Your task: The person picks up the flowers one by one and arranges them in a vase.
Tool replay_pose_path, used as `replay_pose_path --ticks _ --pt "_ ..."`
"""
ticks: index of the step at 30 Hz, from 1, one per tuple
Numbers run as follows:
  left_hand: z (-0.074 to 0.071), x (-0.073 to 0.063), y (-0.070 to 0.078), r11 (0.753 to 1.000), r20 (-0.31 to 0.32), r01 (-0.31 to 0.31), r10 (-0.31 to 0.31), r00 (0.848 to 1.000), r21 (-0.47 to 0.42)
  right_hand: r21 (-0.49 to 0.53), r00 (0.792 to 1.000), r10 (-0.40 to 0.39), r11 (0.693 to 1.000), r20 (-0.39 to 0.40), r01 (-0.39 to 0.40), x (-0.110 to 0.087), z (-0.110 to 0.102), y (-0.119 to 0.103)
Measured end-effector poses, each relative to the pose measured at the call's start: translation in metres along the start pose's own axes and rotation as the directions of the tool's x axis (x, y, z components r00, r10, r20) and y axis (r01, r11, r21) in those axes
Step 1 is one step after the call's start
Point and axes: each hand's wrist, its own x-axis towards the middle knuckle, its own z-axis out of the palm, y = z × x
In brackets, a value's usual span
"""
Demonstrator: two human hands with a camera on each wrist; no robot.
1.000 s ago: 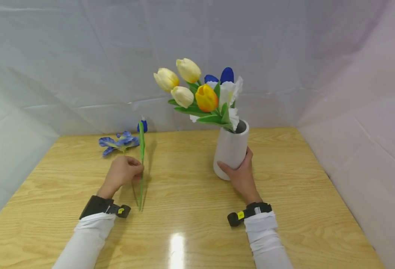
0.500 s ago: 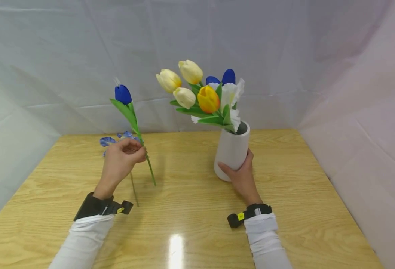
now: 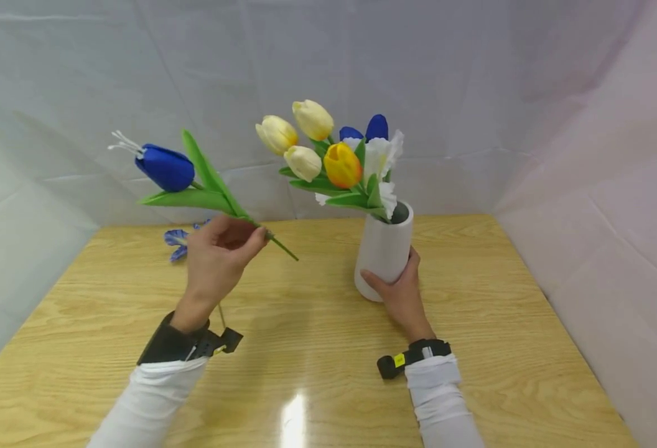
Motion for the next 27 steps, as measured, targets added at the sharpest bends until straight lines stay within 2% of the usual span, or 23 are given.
replay_pose_path --ticks 4,9,12,16,21,27 --pt "0.015 0.009 0.008 0.990 -0.047 -0.112 0.108 0.993 -0.083 0.002 1.000 -0.005 1.000 -0.005 0.005 -0.001 0.000 0.001" --pt "0.036 0.019 0.019 0.949 -0.091 -0.236 0.221 0.971 -0.210 0.007 1.000 -0.014 1.000 -0.015 0.014 0.000 -0.001 0.002" --pt "0.046 0.024 0.024 0.931 -0.113 -0.279 0.260 0.959 -0.233 0.014 1.000 -0.019 1.000 -0.013 0.019 0.000 0.001 0.001" --pt "0.056 0.027 0.031 0.921 -0.116 -0.296 0.274 0.955 -0.255 0.015 1.000 -0.015 1.000 -0.022 0.015 -0.001 0.003 0.000" --pt "0.065 0.029 0.038 0.926 -0.080 -0.298 0.287 0.955 -0.231 0.022 0.999 -0.026 0.999 -0.032 0.026 -0.002 0.006 -0.001" --pt "0.074 0.031 0.041 0.919 -0.079 -0.311 0.301 0.950 -0.243 0.024 0.999 -0.030 0.999 -0.028 0.031 -0.003 0.010 -0.003"
